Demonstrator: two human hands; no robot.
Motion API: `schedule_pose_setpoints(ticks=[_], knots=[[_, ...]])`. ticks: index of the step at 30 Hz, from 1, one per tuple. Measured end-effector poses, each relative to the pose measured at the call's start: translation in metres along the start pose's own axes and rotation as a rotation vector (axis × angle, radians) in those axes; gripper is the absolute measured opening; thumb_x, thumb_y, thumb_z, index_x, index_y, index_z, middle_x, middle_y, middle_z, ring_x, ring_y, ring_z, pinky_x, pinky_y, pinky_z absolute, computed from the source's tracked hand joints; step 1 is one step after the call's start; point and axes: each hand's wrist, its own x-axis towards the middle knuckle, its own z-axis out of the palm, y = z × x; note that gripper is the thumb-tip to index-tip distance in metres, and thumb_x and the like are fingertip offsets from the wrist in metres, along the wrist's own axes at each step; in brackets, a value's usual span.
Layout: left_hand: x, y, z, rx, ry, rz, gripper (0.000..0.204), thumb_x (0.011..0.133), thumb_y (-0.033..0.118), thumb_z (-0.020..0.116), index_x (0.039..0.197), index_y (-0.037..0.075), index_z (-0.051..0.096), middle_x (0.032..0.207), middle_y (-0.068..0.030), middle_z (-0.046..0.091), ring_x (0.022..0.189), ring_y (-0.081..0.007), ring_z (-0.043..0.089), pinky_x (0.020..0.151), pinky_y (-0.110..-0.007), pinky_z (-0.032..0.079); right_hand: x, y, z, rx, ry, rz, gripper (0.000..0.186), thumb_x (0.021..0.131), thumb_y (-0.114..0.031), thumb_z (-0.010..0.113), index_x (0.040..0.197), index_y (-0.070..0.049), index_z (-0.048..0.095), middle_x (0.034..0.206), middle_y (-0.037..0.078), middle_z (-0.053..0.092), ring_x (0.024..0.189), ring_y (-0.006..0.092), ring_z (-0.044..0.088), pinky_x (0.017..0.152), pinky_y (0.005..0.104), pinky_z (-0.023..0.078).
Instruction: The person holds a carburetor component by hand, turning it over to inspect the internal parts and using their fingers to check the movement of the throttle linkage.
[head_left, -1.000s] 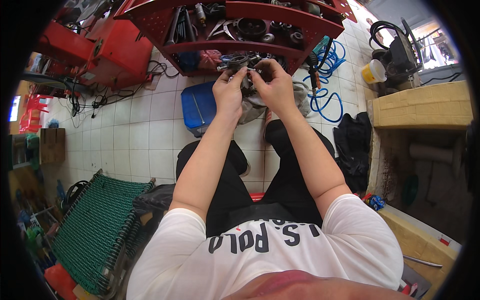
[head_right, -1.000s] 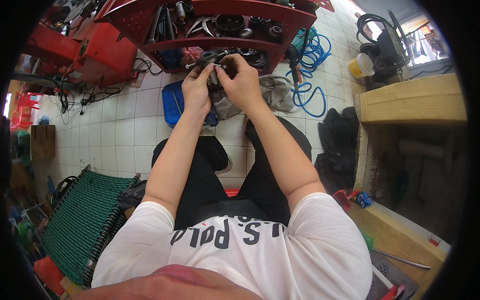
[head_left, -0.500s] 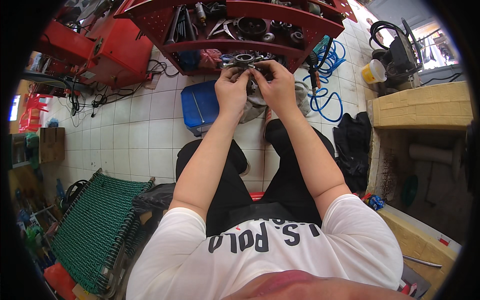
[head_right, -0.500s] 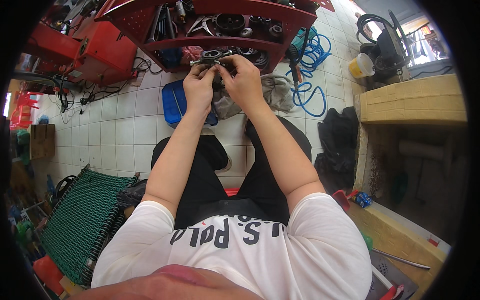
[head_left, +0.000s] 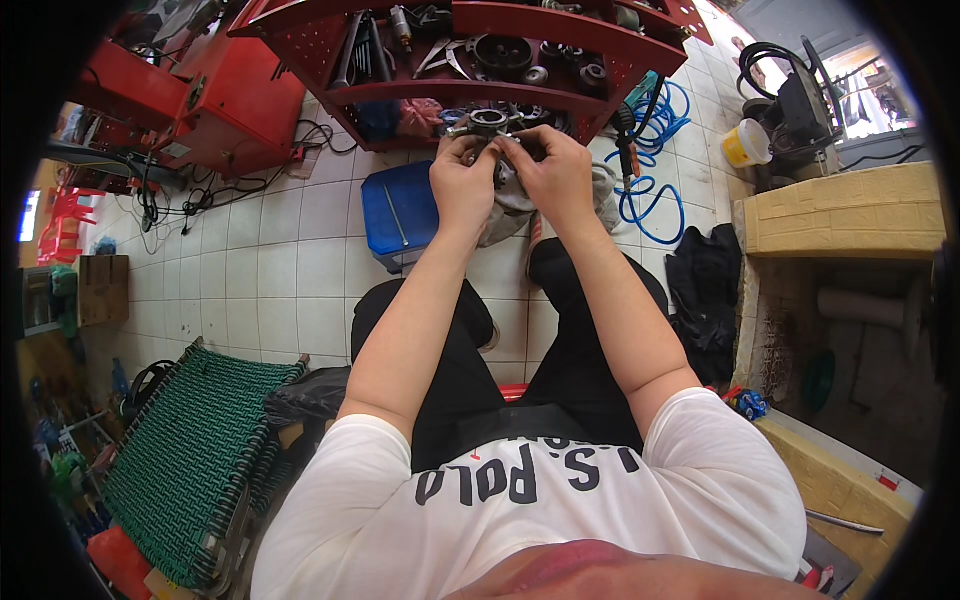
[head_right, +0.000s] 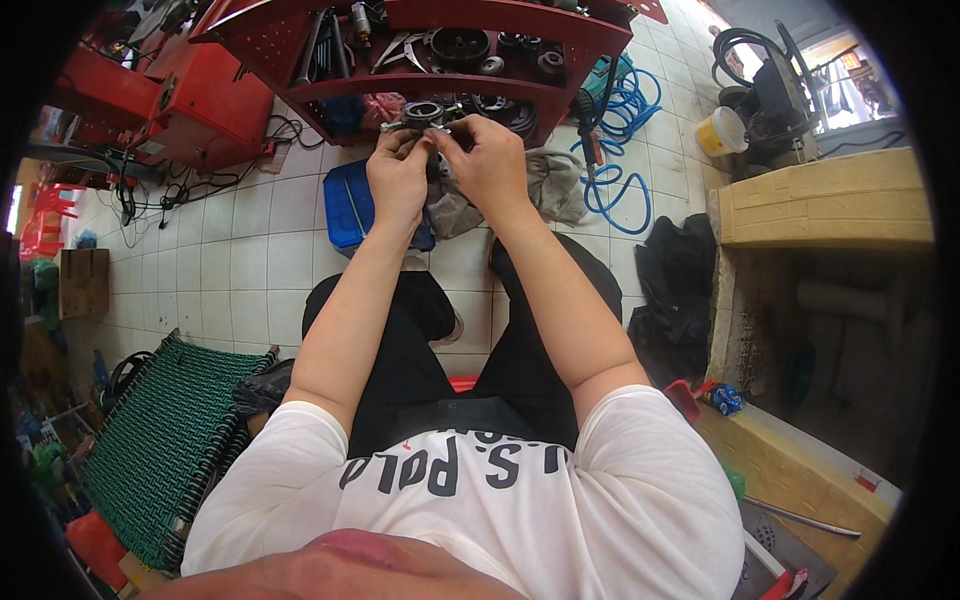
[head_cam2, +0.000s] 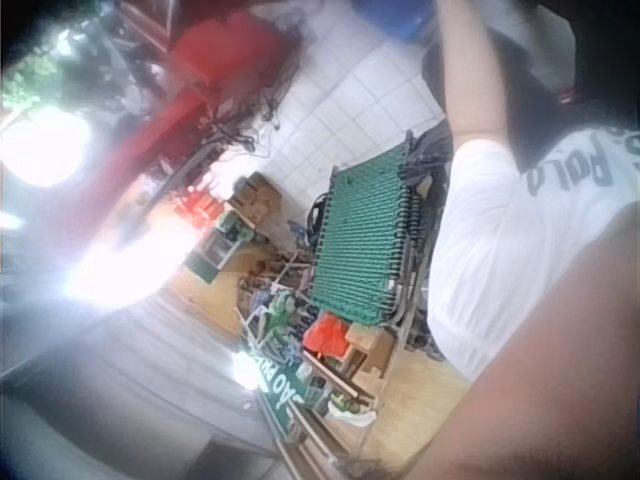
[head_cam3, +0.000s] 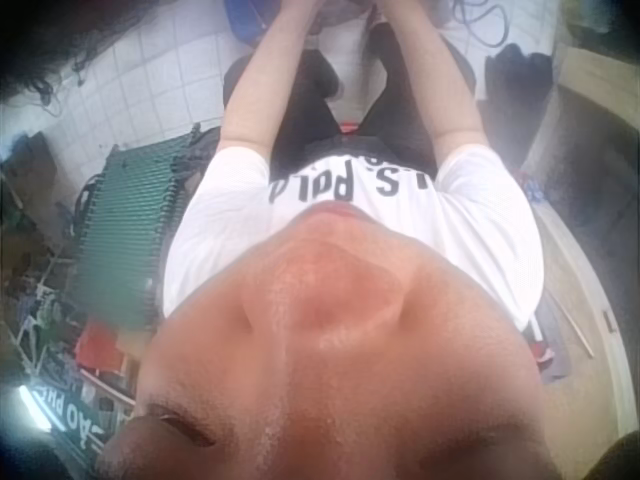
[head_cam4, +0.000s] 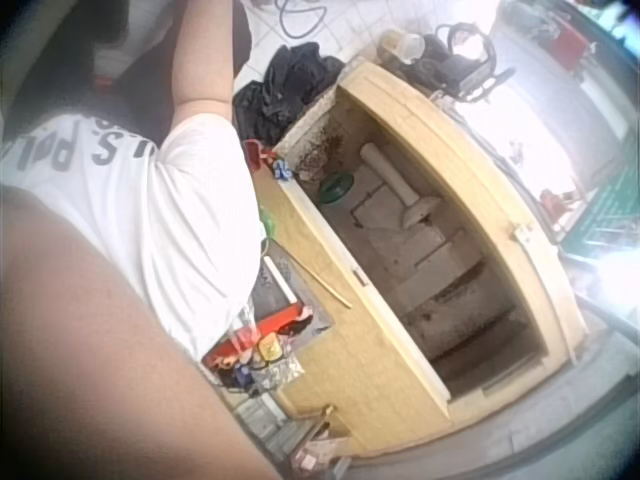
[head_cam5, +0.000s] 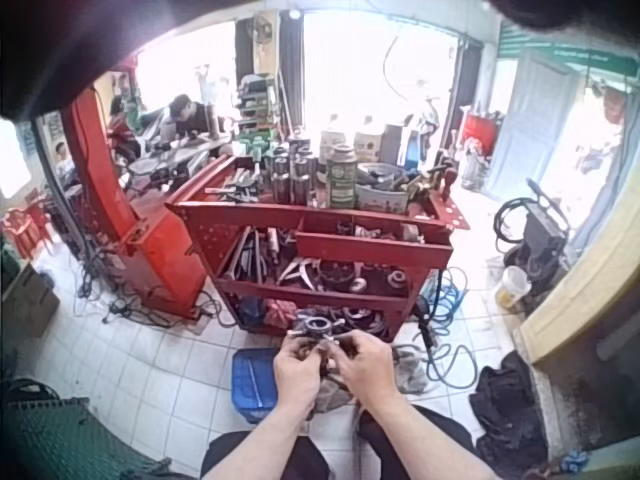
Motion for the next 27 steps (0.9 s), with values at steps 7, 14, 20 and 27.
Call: schedule_pose_setpoints(ticks=[7,14,20,27], knots=[[0.002,-0.005,-0.003,0.156,-0.006,0.101,0.016,0.091,0.004,0.076,0.101,-0.007,0.071,0.106,-0.0037,0.066,0.087,-0.01,0.063,0.075,-0.024,0.049,0.0,-0.004,-0.002,-0.081,-0.035,0.062,0.044,0.09,-0.04,0.08,0.074,0.0,0.072,0.065,0.016,0.068,0.06,0.0334,0.067,0.057,0.0409,0.05],[0.001,-0.002,-0.002,0.207,-0.033,0.195,0.018,0.093,0.004,0.075,0.106,-0.007,0.069,0.106,-0.0038,0.068,0.092,-0.0101,0.066,0.079,-0.024,0.05,-0.001,0.003,0.001,-0.076,-0.111,0.188,0.051,0.1,-0.044,0.069,0.074,0.001,0.072,0.062,0.019,0.062,0.052,0.033,0.057,0.053,0.0411,0.044],[0.003,0.006,-0.002,0.354,-0.008,0.278,0.018,0.084,0.007,0.079,0.1,-0.003,0.076,0.138,-0.0094,0.063,0.122,-0.025,0.063,0.098,-0.034,0.051,-0.004,0.015,0.006,0.281,-0.198,0.422,0.06,0.105,-0.047,0.062,0.069,0.001,0.066,0.053,0.003,0.055,0.05,0.0125,0.048,0.05,0.0335,0.039],[0.0,0.035,-0.003,0.495,-0.008,0.544,0.022,0.084,0.005,0.081,0.105,-0.001,0.077,0.14,-0.0094,0.06,0.129,-0.0246,0.058,0.105,-0.035,0.047,-0.007,0.004,0.012,0.754,-0.182,0.667,0.038,0.103,-0.04,0.068,0.092,-0.004,0.067,0.07,-0.001,0.06,0.057,0.0076,0.056,0.051,0.0246,0.043]])
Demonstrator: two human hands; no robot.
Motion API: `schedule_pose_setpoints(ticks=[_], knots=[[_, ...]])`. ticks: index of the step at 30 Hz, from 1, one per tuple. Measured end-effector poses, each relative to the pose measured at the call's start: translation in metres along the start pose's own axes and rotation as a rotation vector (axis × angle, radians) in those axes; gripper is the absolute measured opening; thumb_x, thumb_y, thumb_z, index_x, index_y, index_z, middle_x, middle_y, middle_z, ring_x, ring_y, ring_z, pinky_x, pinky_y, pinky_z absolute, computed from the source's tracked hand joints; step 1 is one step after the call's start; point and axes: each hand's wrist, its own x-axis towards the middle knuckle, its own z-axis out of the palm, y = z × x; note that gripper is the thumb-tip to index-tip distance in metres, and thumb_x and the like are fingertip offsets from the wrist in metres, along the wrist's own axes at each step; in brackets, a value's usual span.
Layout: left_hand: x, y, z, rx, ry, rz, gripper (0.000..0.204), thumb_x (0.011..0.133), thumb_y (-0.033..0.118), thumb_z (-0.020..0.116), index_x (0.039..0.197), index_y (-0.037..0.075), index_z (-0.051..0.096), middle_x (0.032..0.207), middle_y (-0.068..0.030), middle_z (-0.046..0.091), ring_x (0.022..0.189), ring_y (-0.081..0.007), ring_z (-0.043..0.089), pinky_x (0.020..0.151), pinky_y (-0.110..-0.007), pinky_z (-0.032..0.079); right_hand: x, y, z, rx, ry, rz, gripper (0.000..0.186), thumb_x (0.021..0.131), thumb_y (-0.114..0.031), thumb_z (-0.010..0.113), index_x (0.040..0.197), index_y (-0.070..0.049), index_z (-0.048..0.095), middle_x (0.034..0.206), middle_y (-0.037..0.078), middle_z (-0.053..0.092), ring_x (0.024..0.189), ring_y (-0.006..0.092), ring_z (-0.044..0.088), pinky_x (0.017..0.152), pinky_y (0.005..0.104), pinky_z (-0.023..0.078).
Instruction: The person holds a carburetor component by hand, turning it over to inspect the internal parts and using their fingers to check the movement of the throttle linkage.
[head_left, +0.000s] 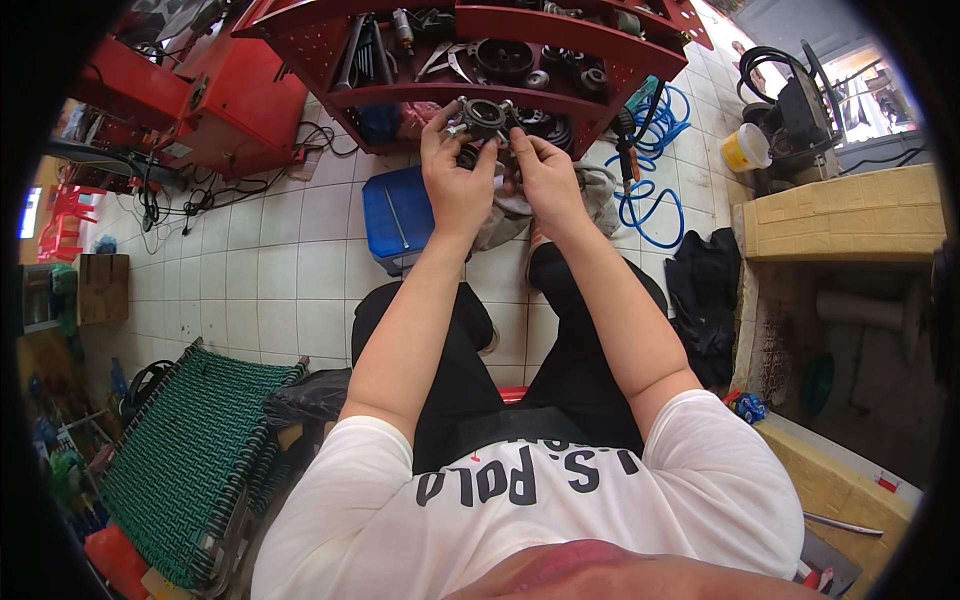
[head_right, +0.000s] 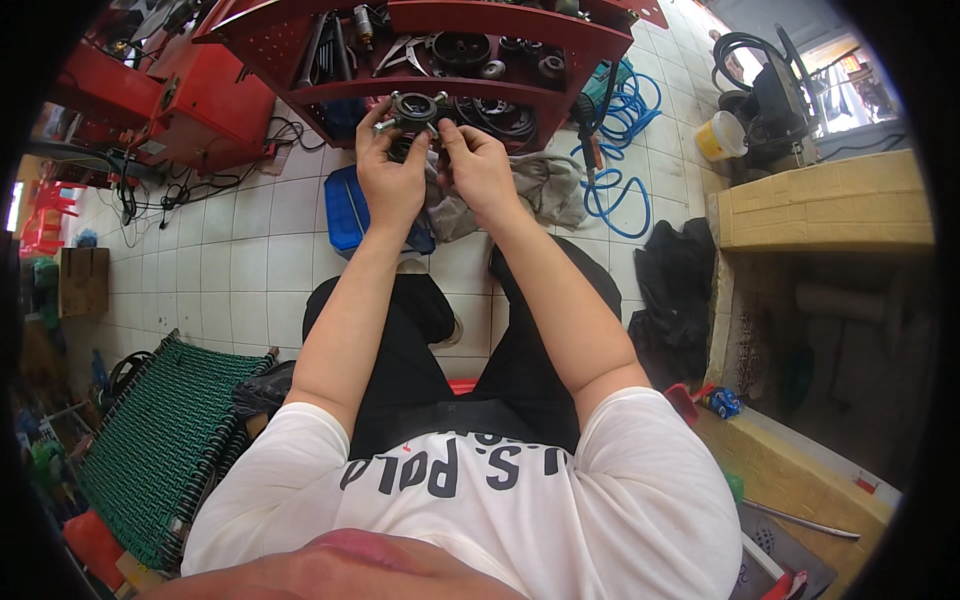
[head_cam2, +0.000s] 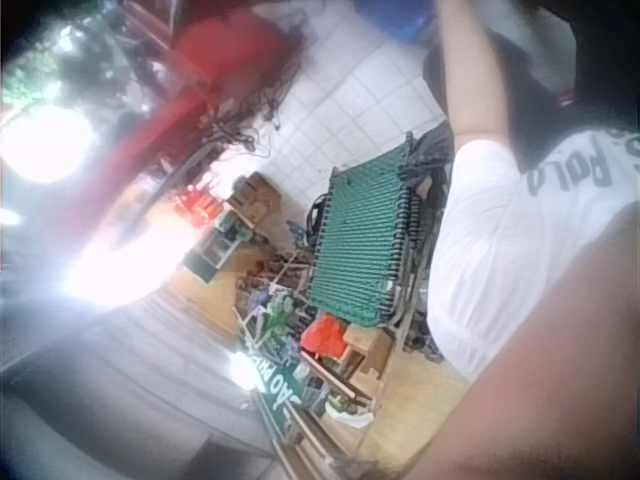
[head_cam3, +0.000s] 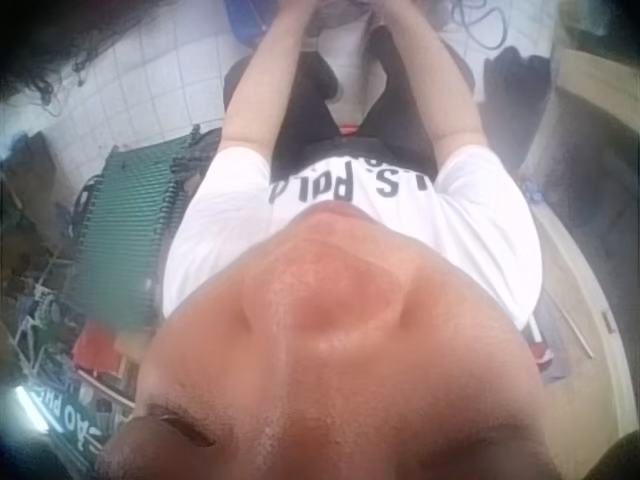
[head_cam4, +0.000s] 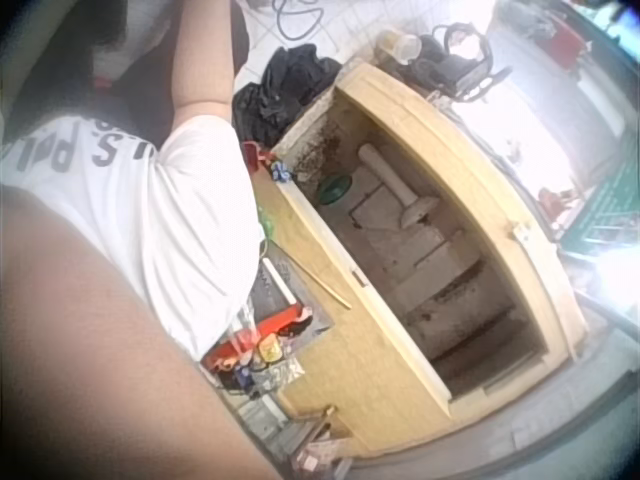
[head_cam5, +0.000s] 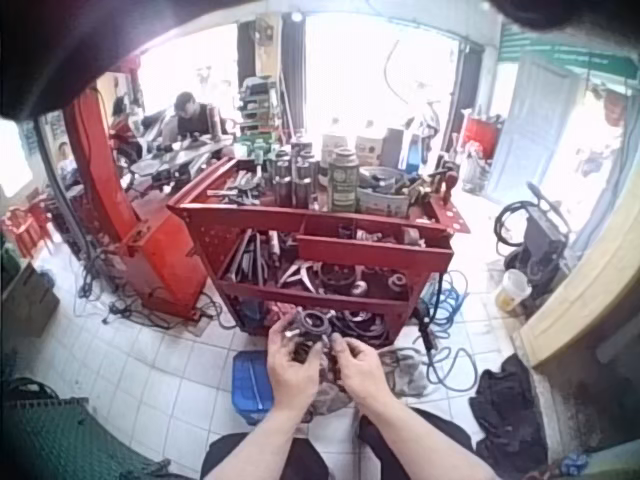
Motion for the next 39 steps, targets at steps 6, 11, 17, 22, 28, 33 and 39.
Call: schedule_pose_setpoints(ticks=[6,11,17,22,28,33,39], knots=[[0.001,-0.001,-0.002,0.038,0.011,0.063,0.024,0.084,0.006,0.081,0.107,0.0,0.077,0.142,-0.0102,0.059,0.131,-0.0273,0.057,0.11,-0.038,0.045,-0.007,-0.007,0.007,0.17,0.053,-0.018,0.028,0.099,-0.027,0.076,0.102,-0.002,0.063,0.083,0.003,0.067,0.064,0.0101,0.063,0.057,0.0255,0.053],[0.003,-0.004,-0.004,0.072,0.045,0.063,0.019,0.084,0.009,0.081,0.101,0.001,0.077,0.141,-0.0116,0.06,0.132,-0.0286,0.057,0.11,-0.04,0.045,-0.007,-0.009,0.002,0.178,-0.003,-0.081,0.025,0.096,-0.018,0.078,0.107,0.0,0.064,0.09,0.007,0.071,0.072,0.0119,0.068,0.063,0.0266,0.056],[0.005,-0.003,-0.009,0.02,0.07,0.034,0.016,0.084,0.009,0.081,0.098,0.001,0.078,0.139,-0.0116,0.06,0.13,-0.0293,0.057,0.107,-0.04,0.046,-0.004,-0.01,0.004,0.023,-0.025,-0.239,0.02,0.094,-0.008,0.076,0.109,0.003,0.067,0.098,0.01,0.074,0.082,0.0132,0.072,0.068,0.0281,0.059],[0.005,-0.008,-0.003,0.09,0.046,0.085,0.019,0.083,0.01,0.082,0.099,0.0,0.078,0.139,-0.0111,0.061,0.126,-0.0276,0.06,0.104,-0.036,0.048,-0.002,-0.007,-0.002,-0.204,0.069,-0.327,0.017,0.096,-0.014,0.075,0.095,0.002,0.069,0.078,0.006,0.072,0.071,0.0083,0.067,0.061,0.0256,0.052],[0.001,0.002,0.005,0.029,0.01,0.01,0.017,0.083,0.004,0.08,0.098,-0.003,0.076,0.14,-0.0136,0.06,0.128,-0.0303,0.06,0.107,-0.037,0.046,-0.001,-0.009,-0.006,-0.471,0.132,-0.413,0.03,0.099,-0.023,0.066,0.087,0.004,0.068,0.067,0.02,0.063,0.06,0.0155,0.057,0.057,0.0378,0.046],[0.0,0.016,0.012,0.003,-0.013,-0.027,0.016,0.086,0.002,0.078,0.101,-0.004,0.076,0.142,-0.0114,0.06,0.129,-0.0292,0.06,0.106,-0.037,0.047,-0.004,-0.014,-0.013,-0.474,0.109,-0.337,0.033,0.102,-0.025,0.062,0.088,0.004,0.069,0.071,0.023,0.064,0.061,0.0317,0.064,0.059,0.0415,0.048],[0.001,-0.001,0.009,-0.034,0.009,-0.036,0.018,0.087,0.006,0.078,0.1,-0.005,0.075,0.141,-0.012,0.06,0.131,-0.0308,0.058,0.107,-0.04,0.046,-0.01,-0.024,-0.005,-0.513,0.109,-0.394,0.029,0.102,-0.023,0.062,0.095,0.005,0.067,0.082,0.023,0.071,0.076,0.0406,0.071,0.068,0.0434,0.053]])
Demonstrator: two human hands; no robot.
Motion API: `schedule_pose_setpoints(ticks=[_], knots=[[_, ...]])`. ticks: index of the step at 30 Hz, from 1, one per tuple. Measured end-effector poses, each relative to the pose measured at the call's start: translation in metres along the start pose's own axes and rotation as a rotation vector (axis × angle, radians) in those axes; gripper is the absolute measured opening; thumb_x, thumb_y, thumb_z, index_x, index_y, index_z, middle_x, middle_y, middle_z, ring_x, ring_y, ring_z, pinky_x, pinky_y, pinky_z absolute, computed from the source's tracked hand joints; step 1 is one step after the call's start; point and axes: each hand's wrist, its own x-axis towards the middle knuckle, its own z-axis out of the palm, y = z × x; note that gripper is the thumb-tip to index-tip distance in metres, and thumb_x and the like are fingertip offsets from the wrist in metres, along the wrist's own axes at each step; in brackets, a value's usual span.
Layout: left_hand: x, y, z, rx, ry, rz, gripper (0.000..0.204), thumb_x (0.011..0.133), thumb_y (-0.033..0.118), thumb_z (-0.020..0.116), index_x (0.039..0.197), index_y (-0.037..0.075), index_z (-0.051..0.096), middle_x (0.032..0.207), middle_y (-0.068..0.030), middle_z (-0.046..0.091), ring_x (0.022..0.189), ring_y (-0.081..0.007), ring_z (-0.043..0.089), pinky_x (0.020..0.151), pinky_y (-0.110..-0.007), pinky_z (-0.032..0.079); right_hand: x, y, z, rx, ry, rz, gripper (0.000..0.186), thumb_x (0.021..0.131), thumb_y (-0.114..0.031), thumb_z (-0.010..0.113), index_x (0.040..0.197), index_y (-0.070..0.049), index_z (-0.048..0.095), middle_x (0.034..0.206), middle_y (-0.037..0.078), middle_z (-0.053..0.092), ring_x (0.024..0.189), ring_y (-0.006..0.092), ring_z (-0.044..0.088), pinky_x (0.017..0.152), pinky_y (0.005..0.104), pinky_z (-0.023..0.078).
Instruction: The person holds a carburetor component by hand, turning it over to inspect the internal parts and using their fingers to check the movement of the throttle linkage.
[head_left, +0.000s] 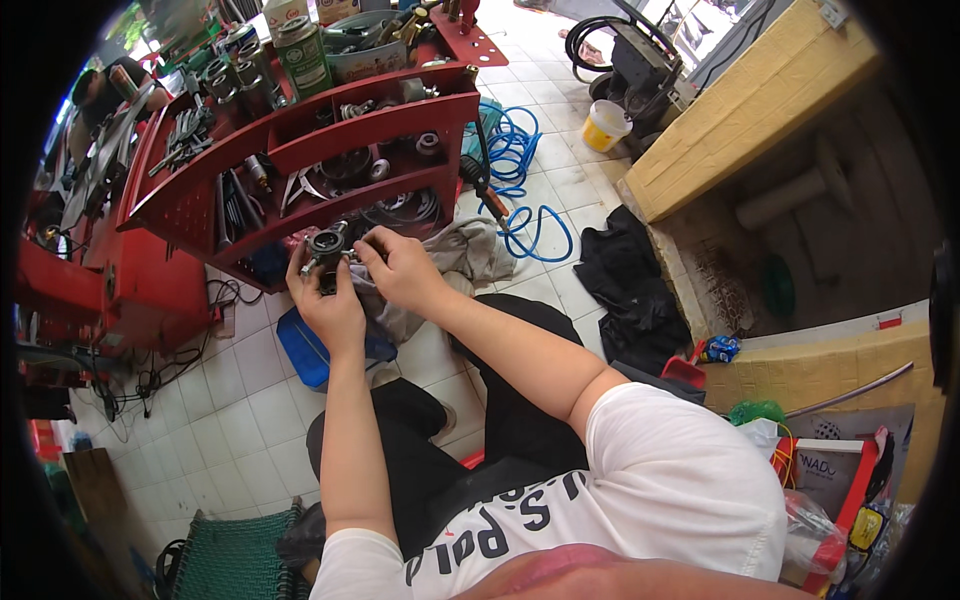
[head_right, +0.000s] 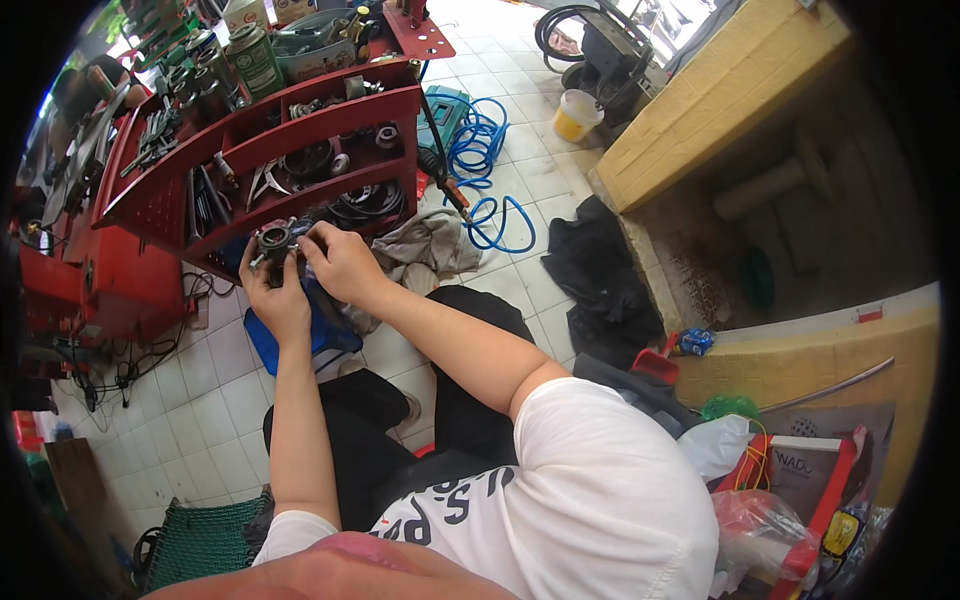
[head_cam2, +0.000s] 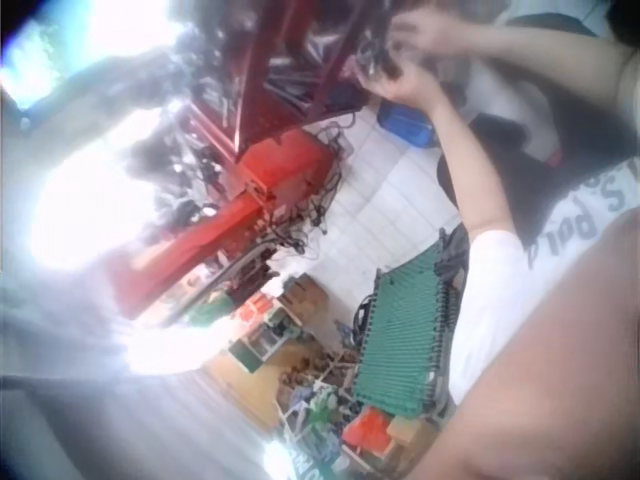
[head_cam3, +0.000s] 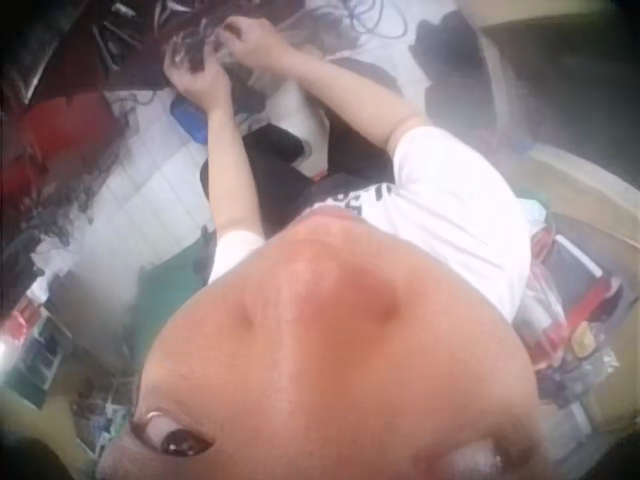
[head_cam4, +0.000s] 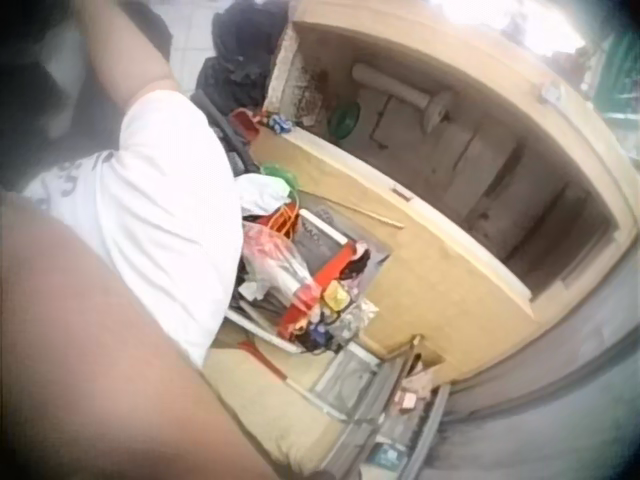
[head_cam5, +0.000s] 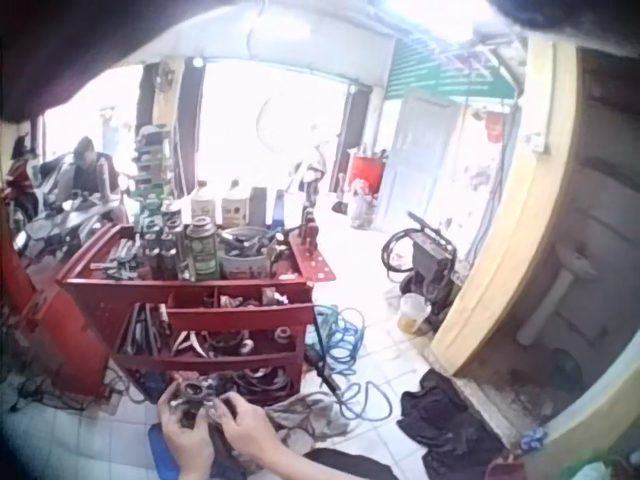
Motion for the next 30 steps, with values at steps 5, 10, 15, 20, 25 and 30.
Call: schedule_pose_setpoints(ticks=[5,10,15,20,25,30], knots=[[-0.002,0.0,-0.001,0.018,0.001,-0.045,0.017,0.088,0.006,0.077,0.101,-0.004,0.075,0.142,-0.0124,0.06,0.13,-0.031,0.059,0.107,-0.04,0.046,-0.001,-0.002,-0.002,0.054,0.012,-0.162,0.024,0.097,-0.016,0.069,0.111,0.0,0.061,0.086,0.012,0.071,0.064,0.0149,0.065,0.059,0.032,0.05],[-0.001,0.002,-0.001,0.042,0.004,-0.048,0.017,0.088,0.006,0.077,0.101,-0.004,0.075,0.143,-0.0117,0.059,0.13,-0.0302,0.059,0.107,-0.039,0.047,-0.001,0.0,-0.003,-0.09,-0.009,-0.249,0.024,0.091,-0.014,0.073,0.108,0.0,0.064,0.088,0.016,0.074,0.067,0.0256,0.069,0.062,0.0357,0.053],[-0.001,0.0,-0.002,0.027,0.002,-0.062,0.017,0.088,0.006,0.078,0.101,-0.005,0.075,0.143,-0.011,0.059,0.131,-0.0296,0.059,0.107,-0.038,0.046,-0.001,0.001,-0.002,-0.142,0.018,-0.213,0.019,0.092,-0.018,0.071,0.096,0.0,0.067,0.083,0.022,0.073,0.078,0.0425,0.071,0.069,0.047,0.056],[-0.002,-0.001,0.001,-0.024,-0.008,-0.076,0.017,0.087,0.006,0.079,0.099,-0.006,0.074,0.144,-0.0113,0.059,0.132,-0.0298,0.058,0.108,-0.038,0.046,0.001,0.007,-0.002,-0.213,0.016,-0.184,0.021,0.093,-0.02,0.071,0.091,0.0,0.068,0.079,0.021,0.072,0.075,0.0423,0.071,0.067,0.048,0.055],[0.0,-0.003,-0.003,0.008,0.006,-0.054,0.016,0.088,0.006,0.079,0.098,-0.005,0.075,0.144,-0.0114,0.059,0.128,-0.0291,0.061,0.104,-0.037,0.048,-0.002,-0.007,-0.003,-0.136,0.027,-0.191,0.021,0.094,-0.02,0.072,0.101,-0.001,0.066,0.083,0.02,0.072,0.071,0.0379,0.07,0.063,0.0424,0.053],[-0.002,-0.004,0.001,0.016,0.009,-0.067,0.016,0.087,0.005,0.079,0.098,-0.005,0.075,0.144,-0.0113,0.059,0.121,-0.0277,0.064,0.1,-0.037,0.05,-0.001,0.008,-0.006,-0.254,0.001,-0.234,0.021,0.094,-0.02,0.071,0.103,-0.002,0.065,0.084,0.02,0.072,0.072,0.0391,0.07,0.064,0.0439,0.053]])
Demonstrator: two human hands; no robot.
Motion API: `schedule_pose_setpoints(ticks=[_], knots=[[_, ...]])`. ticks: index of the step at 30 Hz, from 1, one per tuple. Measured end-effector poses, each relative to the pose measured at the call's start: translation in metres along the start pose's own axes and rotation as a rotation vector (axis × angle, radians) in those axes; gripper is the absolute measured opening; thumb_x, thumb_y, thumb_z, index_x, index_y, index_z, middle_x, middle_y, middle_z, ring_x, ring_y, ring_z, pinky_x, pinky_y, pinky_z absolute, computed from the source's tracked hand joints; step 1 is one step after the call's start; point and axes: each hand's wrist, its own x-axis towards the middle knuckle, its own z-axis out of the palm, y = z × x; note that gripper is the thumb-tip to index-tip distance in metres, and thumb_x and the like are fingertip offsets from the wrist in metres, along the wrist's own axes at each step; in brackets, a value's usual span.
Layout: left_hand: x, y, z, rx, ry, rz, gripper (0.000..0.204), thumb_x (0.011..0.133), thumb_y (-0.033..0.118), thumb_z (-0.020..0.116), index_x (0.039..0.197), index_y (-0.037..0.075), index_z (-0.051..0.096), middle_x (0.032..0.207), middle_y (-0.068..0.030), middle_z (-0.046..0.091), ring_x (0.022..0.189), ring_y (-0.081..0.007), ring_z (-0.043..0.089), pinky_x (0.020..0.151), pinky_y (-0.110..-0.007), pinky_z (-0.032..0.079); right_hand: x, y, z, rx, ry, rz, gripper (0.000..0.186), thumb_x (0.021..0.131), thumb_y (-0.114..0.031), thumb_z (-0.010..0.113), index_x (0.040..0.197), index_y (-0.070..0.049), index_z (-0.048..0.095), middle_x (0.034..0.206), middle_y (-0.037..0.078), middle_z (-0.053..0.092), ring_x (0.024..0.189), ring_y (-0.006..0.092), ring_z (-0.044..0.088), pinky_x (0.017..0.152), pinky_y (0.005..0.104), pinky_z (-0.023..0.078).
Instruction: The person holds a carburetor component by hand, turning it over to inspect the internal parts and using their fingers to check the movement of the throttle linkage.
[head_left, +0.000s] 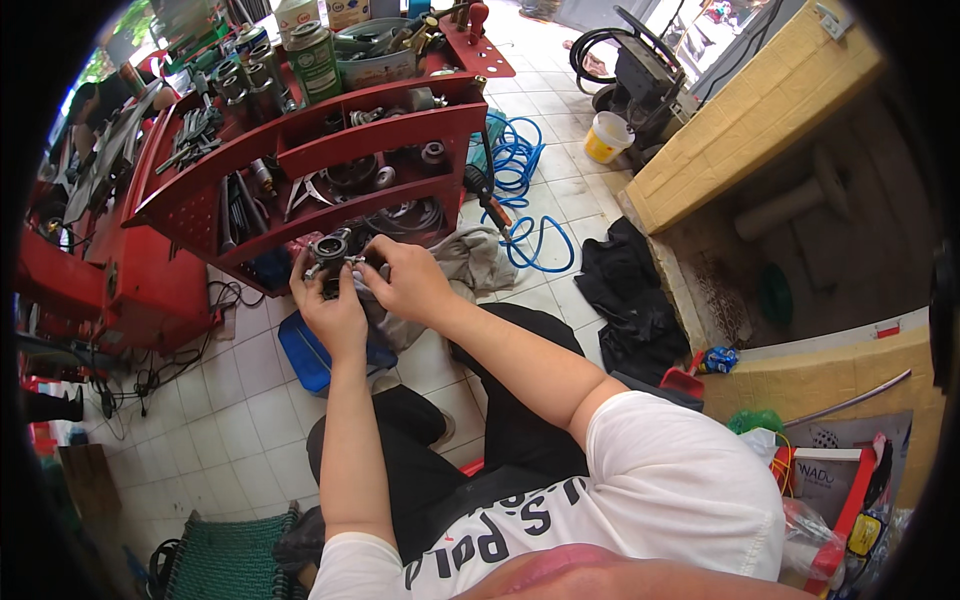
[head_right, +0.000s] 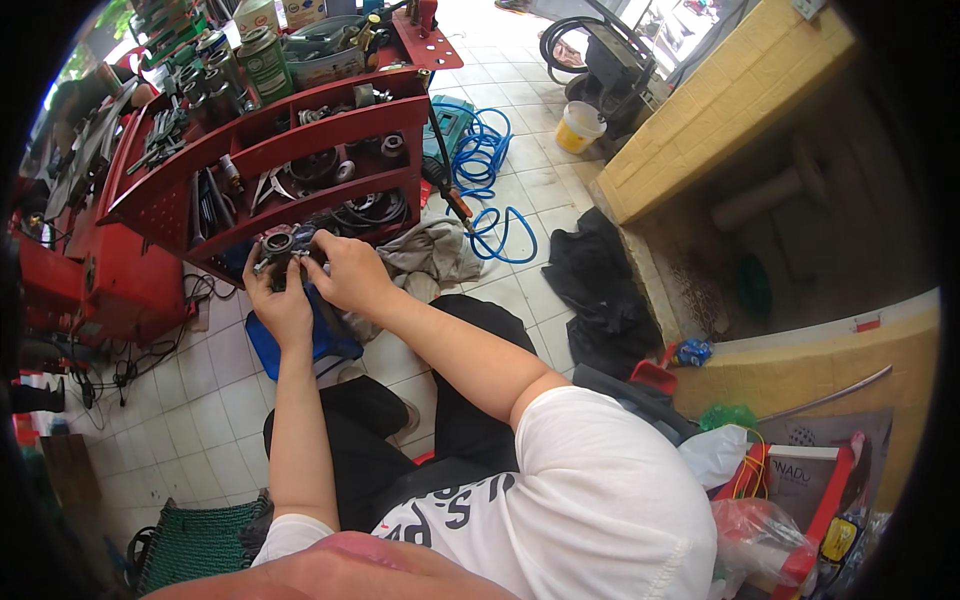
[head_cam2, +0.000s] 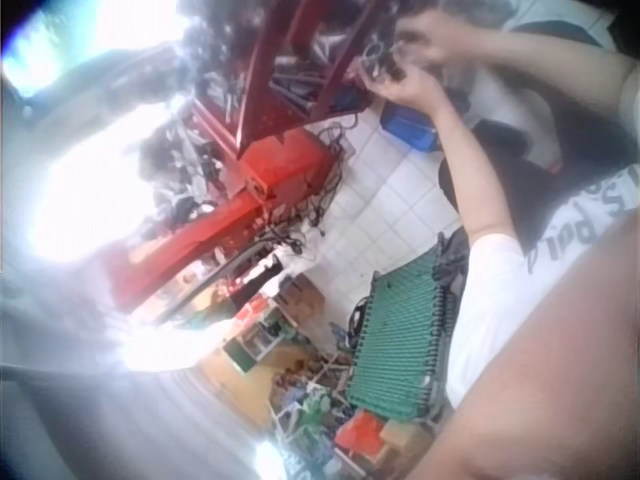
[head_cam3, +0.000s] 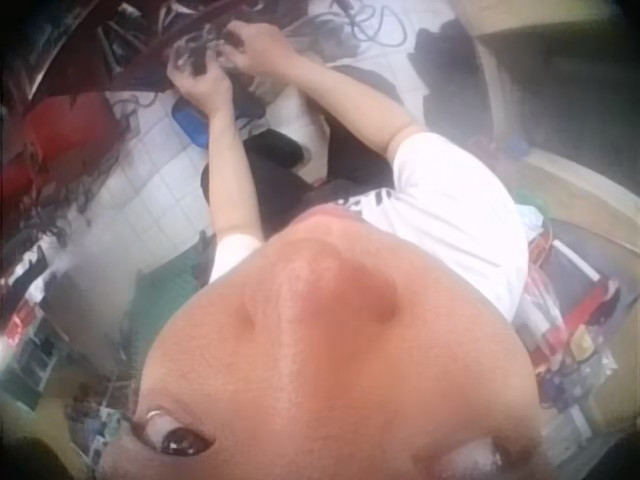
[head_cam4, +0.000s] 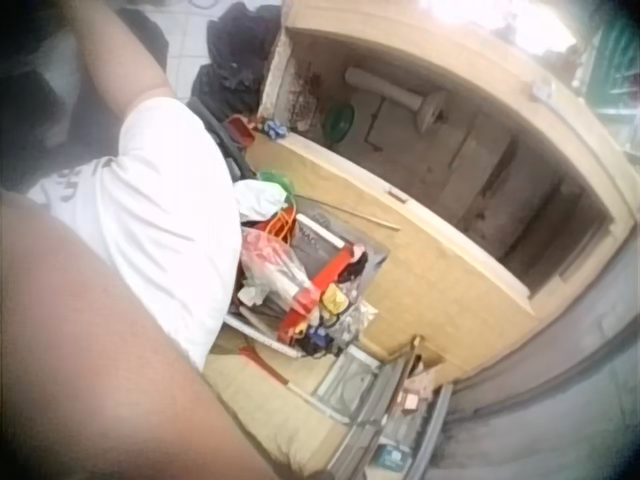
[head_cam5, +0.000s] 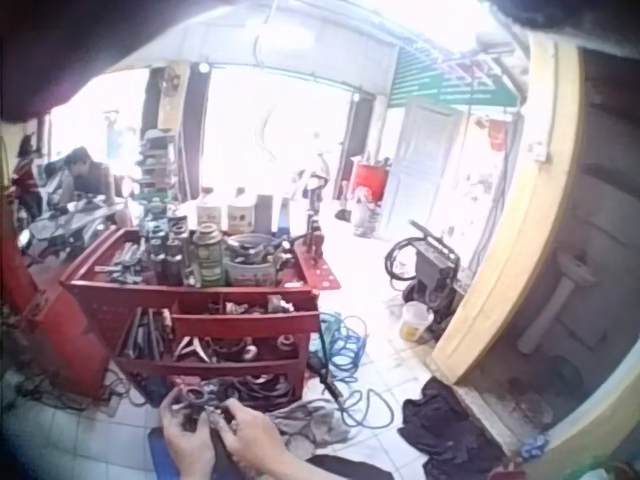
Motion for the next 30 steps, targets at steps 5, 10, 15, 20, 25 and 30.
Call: schedule_pose_setpoints(ticks=[5,10,15,20,25,30], knots=[[0.002,0.009,-0.005,0.052,-0.031,0.039,0.015,0.086,0.005,0.079,0.097,-0.005,0.076,0.144,-0.0114,0.058,0.115,-0.0254,0.066,0.099,-0.036,0.05,0.002,0.002,0.004,-0.016,-0.047,0.028,0.02,0.094,-0.019,0.07,0.102,-0.002,0.066,0.084,0.02,0.072,0.072,0.0395,0.07,0.064,0.0441,0.053],[0.002,0.012,-0.007,0.061,-0.031,0.029,0.015,0.086,0.003,0.078,0.098,-0.005,0.076,0.144,-0.0113,0.058,0.115,-0.0259,0.066,0.1,-0.037,0.05,0.001,-0.007,0.003,0.062,-0.016,0.103,0.027,0.094,-0.017,0.07,0.113,0.0,0.062,0.084,0.017,0.074,0.071,0.0365,0.072,0.066,0.0413,0.055],[0.001,0.011,-0.004,0.071,-0.031,0.034,0.015,0.086,0.003,0.078,0.099,-0.005,0.076,0.144,-0.0107,0.058,0.118,-0.0261,0.065,0.101,-0.036,0.05,0.001,-0.001,0.003,0.018,0.004,-0.084,0.027,0.094,-0.016,0.07,0.113,0.0,0.061,0.085,0.017,0.075,0.069,0.0342,0.072,0.065,0.0408,0.056],[0.001,0.01,-0.006,0.039,-0.033,0.012,0.016,0.085,0.003,0.078,0.099,-0.004,0.077,0.144,-0.0107,0.058,0.117,-0.0257,0.066,0.101,-0.036,0.05,0.002,-0.006,0.004,0.007,-0.027,0.016,0.02,0.095,-0.02,0.068,0.094,-0.001,0.061,0.077,0.022,0.069,0.074,0.0441,0.069,0.065,0.0517,0.052],[0.001,0.013,-0.005,0.059,-0.046,0.048,0.017,0.085,0.003,0.079,0.101,-0.004,0.077,0.143,-0.011,0.059,0.115,-0.0255,0.067,0.099,-0.036,0.051,0.004,-0.003,0.003,-0.041,-0.032,0.039,0.025,0.098,-0.024,0.065,0.087,-0.001,0.064,0.073,0.023,0.067,0.072,0.0456,0.067,0.063,0.0523,0.052],[0.001,0.016,-0.005,0.076,-0.046,0.07,0.018,0.085,0.003,0.079,0.101,-0.004,0.077,0.144,-0.0108,0.058,0.114,-0.0255,0.067,0.099,-0.036,0.051,0.003,-0.004,0.0,0.003,-0.015,0.063,0.025,0.097,-0.025,0.066,0.09,-0.002,0.064,0.074,0.023,0.068,0.073,0.045,0.068,0.064,0.0516,0.052]])
